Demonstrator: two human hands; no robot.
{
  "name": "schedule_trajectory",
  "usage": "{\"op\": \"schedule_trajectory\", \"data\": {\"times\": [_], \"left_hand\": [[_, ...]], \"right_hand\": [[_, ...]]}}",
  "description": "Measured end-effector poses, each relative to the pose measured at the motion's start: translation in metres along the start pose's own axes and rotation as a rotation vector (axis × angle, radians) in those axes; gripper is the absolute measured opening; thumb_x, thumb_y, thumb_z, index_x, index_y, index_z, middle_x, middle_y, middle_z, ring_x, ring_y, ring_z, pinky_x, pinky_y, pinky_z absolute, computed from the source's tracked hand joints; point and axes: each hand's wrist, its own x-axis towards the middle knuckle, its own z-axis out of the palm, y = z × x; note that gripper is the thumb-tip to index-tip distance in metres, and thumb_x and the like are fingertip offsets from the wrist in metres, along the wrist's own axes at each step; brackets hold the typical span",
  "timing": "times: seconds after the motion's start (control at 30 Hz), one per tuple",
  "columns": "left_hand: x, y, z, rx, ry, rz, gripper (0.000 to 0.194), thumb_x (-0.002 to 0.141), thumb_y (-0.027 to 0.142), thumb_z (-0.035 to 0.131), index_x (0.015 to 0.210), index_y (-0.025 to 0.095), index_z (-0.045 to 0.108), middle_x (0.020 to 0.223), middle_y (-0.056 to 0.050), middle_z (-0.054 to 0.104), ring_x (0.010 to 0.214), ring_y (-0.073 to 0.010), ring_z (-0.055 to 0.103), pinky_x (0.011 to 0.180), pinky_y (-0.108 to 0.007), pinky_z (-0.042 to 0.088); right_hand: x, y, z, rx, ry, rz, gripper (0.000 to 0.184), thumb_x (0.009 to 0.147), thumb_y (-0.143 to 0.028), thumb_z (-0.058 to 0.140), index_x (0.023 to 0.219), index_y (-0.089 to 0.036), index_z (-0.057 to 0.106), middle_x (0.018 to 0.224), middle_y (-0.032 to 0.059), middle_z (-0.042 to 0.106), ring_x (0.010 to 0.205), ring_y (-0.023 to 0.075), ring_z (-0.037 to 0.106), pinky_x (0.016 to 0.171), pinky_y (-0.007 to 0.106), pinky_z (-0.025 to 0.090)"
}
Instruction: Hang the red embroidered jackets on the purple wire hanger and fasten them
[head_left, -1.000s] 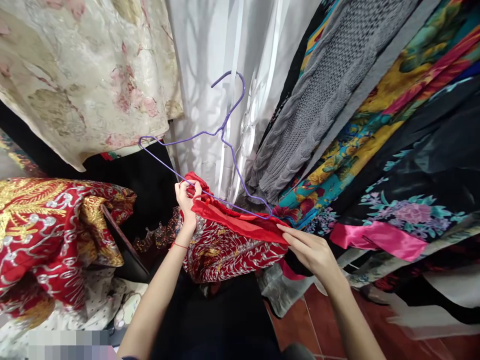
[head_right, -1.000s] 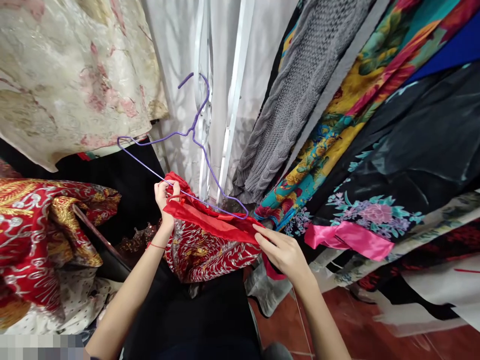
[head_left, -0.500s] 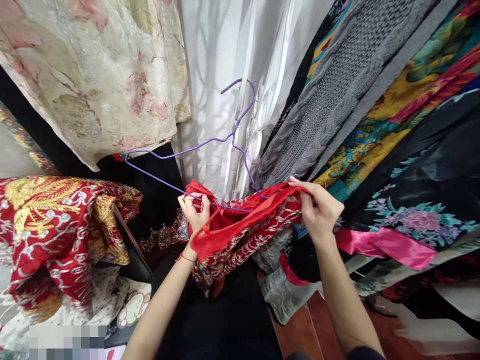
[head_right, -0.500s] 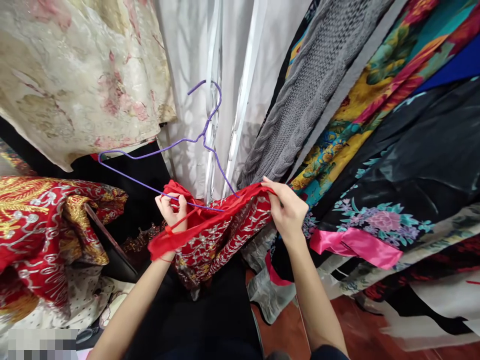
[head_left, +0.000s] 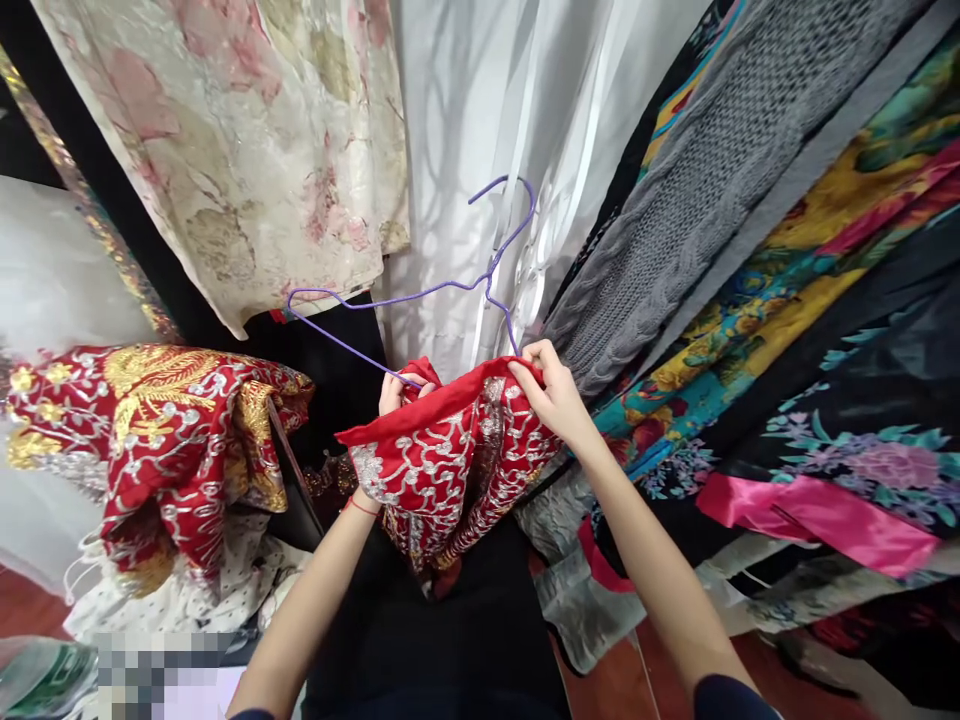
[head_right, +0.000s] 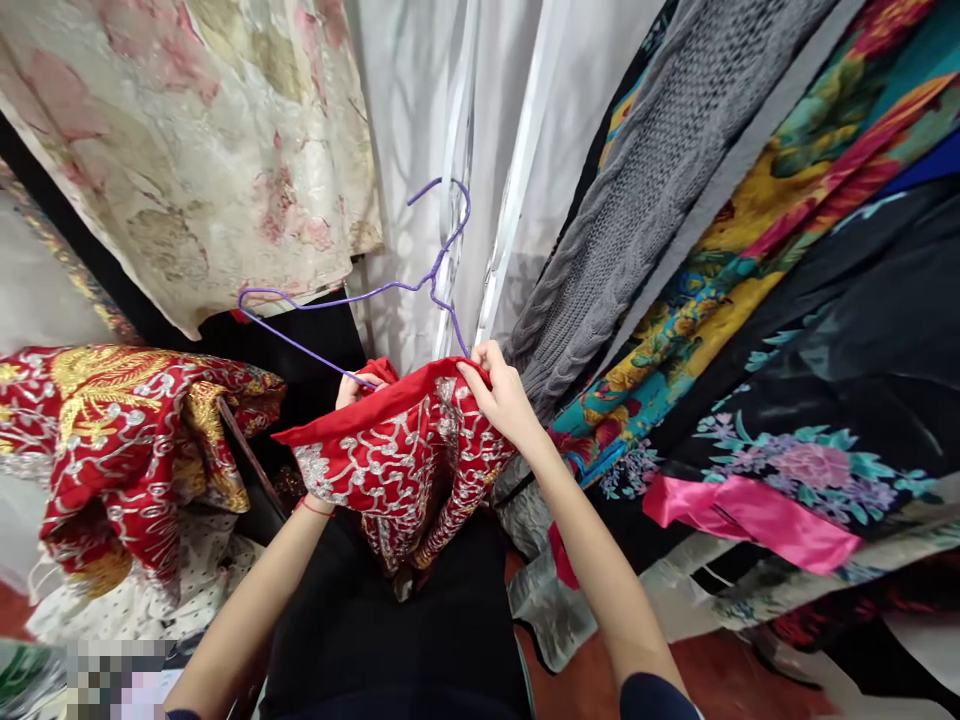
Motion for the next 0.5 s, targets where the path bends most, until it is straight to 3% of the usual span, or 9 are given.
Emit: {"op": "schedule_trajectory", "data": {"times": [0.07, 0.2, 0.37, 0.5], "left_hand": [[0.010, -0.016, -0.015, 0.045, -0.046, 0.009, 0.015, 0.080, 0.025, 0.067, 0.093, 0.025, 0.059, 0.098, -0.004, 0.058, 0.092, -0.0208, 0.059, 0.087, -0.037, 0.050], [0.035, -0.046, -0.053, 0.155, 0.060, -0.058, 0.028, 0.079, 0.024, 0.064, 0.104, 0.023, 0.053, 0.099, -0.004, 0.060, 0.089, -0.0190, 0.058, 0.082, -0.034, 0.049], [0.073, -0.054, -0.090, 0.485, 0.148, -0.061, 0.016, 0.079, 0.027, 0.061, 0.093, 0.018, 0.058, 0.087, -0.004, 0.063, 0.073, -0.0159, 0.056, 0.074, -0.029, 0.044], [0.100, -0.046, -0.096, 0.355, 0.258, -0.167, 0.015, 0.078, 0.030, 0.060, 0.085, 0.017, 0.061, 0.070, 0.001, 0.060, 0.057, -0.0108, 0.047, 0.060, -0.024, 0.038]], "right_hand": [[0.002, 0.004, -0.002, 0.019, -0.037, 0.024, 0.018, 0.096, -0.039, 0.052, 0.095, -0.025, 0.040, 0.057, -0.0111, 0.036, 0.049, 0.0099, 0.035, 0.056, 0.024, 0.033], [0.007, 0.014, -0.008, -0.026, -0.094, 0.023, 0.033, 0.093, -0.046, 0.057, 0.113, -0.023, 0.043, 0.056, -0.0113, 0.044, 0.048, 0.0114, 0.040, 0.058, 0.024, 0.035], [0.008, 0.024, -0.019, -0.192, -0.123, -0.046, 0.028, 0.096, -0.050, 0.049, 0.087, -0.024, 0.051, 0.063, -0.0041, 0.051, 0.054, 0.0133, 0.049, 0.060, 0.025, 0.037], [0.009, 0.035, -0.026, -0.323, -0.089, -0.065, 0.031, 0.098, -0.050, 0.042, 0.084, -0.025, 0.052, 0.059, -0.0036, 0.050, 0.052, 0.0157, 0.049, 0.057, 0.026, 0.036]]}}
